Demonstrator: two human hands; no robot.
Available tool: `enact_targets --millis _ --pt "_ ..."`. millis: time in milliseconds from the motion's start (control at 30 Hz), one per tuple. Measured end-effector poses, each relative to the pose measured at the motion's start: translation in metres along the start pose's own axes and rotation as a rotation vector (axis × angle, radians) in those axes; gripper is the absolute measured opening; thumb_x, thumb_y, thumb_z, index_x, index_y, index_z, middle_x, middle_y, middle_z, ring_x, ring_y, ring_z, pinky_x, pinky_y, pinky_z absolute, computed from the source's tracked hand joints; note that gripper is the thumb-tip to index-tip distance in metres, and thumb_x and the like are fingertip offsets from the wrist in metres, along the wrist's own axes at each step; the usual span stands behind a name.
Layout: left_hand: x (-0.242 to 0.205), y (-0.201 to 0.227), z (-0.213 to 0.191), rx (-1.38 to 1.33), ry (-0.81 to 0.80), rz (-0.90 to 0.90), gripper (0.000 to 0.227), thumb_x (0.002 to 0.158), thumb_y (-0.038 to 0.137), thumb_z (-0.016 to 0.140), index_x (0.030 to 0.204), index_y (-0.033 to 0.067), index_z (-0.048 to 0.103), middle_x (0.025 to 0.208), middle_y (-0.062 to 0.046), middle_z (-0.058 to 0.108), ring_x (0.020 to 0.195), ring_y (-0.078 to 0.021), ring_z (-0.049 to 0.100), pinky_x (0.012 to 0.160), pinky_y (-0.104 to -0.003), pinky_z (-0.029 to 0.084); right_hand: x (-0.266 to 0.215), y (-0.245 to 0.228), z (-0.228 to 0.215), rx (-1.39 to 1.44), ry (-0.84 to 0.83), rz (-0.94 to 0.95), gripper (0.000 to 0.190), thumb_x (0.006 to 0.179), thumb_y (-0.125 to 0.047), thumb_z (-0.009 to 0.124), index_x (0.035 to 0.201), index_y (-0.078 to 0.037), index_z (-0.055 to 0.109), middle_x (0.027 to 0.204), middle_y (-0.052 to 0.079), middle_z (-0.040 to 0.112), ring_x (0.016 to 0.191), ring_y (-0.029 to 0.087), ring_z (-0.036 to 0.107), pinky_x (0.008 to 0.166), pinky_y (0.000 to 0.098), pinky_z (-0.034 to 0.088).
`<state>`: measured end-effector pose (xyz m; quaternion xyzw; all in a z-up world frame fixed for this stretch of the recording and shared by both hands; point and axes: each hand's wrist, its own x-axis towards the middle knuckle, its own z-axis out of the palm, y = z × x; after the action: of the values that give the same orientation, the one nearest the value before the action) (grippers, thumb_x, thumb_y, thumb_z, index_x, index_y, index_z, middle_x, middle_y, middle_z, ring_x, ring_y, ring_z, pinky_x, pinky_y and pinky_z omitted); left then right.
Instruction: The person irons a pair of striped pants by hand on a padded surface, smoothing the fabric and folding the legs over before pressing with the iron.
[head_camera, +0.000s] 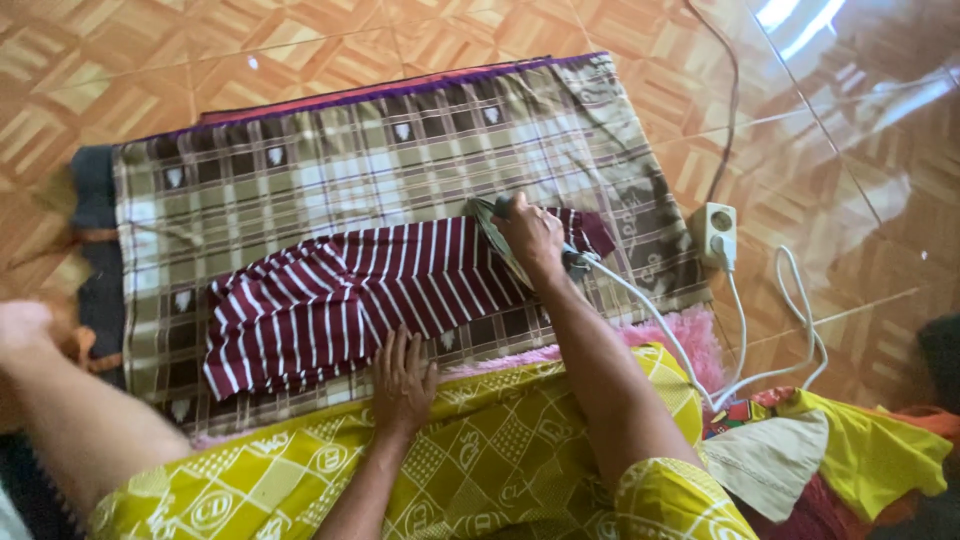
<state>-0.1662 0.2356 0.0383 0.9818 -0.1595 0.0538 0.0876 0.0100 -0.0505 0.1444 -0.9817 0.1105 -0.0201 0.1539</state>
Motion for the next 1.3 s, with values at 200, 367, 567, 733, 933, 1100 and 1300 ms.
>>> enact_targets --millis 200,367,567,733,933,1100,1300 --pt "-0.024 0.006 -0.02 -0.857 0.163 -0.625 0.039 0.094 0.016 0.07 0.132 0.021 0.064 0.121 -0.003 0.067 0.115 -0.0218 0.066 0.096 -0.039 0.057 -0.043 -0.012 -0.032 -0.149 -0.287 -0.206 0.049 0.092 -0.058 0.062 0.117 -0.017 0.057 0.099 0.015 0.077 0.098 0.038 0.075 0.087 0.0548 0.056" --pt "-0.008 -0.01 -0.03 -2.172 0.079 -1.399 0.021 0.096 0.014 0.071 0.113 0.0025 0.067 0.114 -0.022 0.074 0.106 -0.0327 0.074 0.095 -0.045 0.062 -0.069 -0.034 -0.01 -0.156 -0.269 -0.524 0.05 0.088 -0.061 0.065 0.107 -0.016 0.055 0.085 0.016 0.074 0.082 0.04 0.076 0.078 0.0537 0.058" --pt "0.006 -0.011 -0.03 -2.222 -0.052 -1.413 0.024 0.091 0.021 0.078 0.109 0.0107 0.067 0.124 -0.019 0.073 0.11 -0.0299 0.073 0.087 -0.036 0.063 -0.046 -0.07 0.018 -0.149 -0.181 -0.548 0.052 0.087 -0.066 0.064 0.104 -0.018 0.053 0.08 0.013 0.07 0.075 0.04 0.075 0.067 0.0528 0.057" --pt "0.02 -0.007 0.001 -2.293 -0.005 -1.396 0.029 0.088 0.02 0.083 0.107 0.0099 0.064 0.122 -0.023 0.072 0.111 -0.0342 0.073 0.086 -0.04 0.064 -0.009 -0.091 0.017 -0.207 -0.216 -0.515 0.055 0.085 -0.072 0.059 0.105 -0.021 0.055 0.082 0.012 0.071 0.079 0.038 0.075 0.07 0.0517 0.058" --pt "0.038 0.003 -0.008 -2.249 -0.015 -1.468 0.059 0.084 0.024 0.088 0.12 0.0003 0.049 0.133 -0.031 0.06 0.119 -0.0408 0.067 0.101 -0.046 0.057 0.038 -0.099 0.044 -0.255 -0.18 -0.542 0.056 0.082 -0.072 0.061 0.101 -0.02 0.057 0.078 0.012 0.072 0.077 0.038 0.075 0.071 0.0514 0.057" --pt "0.036 0.012 0.007 -2.24 0.04 -1.481 0.042 0.087 0.018 0.085 0.107 -0.0065 0.057 0.114 -0.024 0.066 0.11 -0.042 0.072 0.093 -0.046 0.06 0.055 -0.111 0.045 -0.257 -0.162 -0.517 0.056 0.083 -0.073 0.06 0.101 -0.02 0.058 0.079 0.011 0.074 0.079 0.036 0.076 0.071 0.0484 0.058" --pt "0.028 0.014 0.005 -2.102 -0.042 -1.421 0.035 0.095 0.023 0.076 0.111 -0.0029 0.058 0.114 -0.028 0.072 0.101 -0.0372 0.076 0.088 -0.045 0.062 0.052 -0.114 0.051 -0.227 -0.142 -0.456 0.06 0.082 -0.078 0.062 0.1 -0.021 0.057 0.082 0.01 0.071 0.082 0.034 0.076 0.07 0.047 0.058"
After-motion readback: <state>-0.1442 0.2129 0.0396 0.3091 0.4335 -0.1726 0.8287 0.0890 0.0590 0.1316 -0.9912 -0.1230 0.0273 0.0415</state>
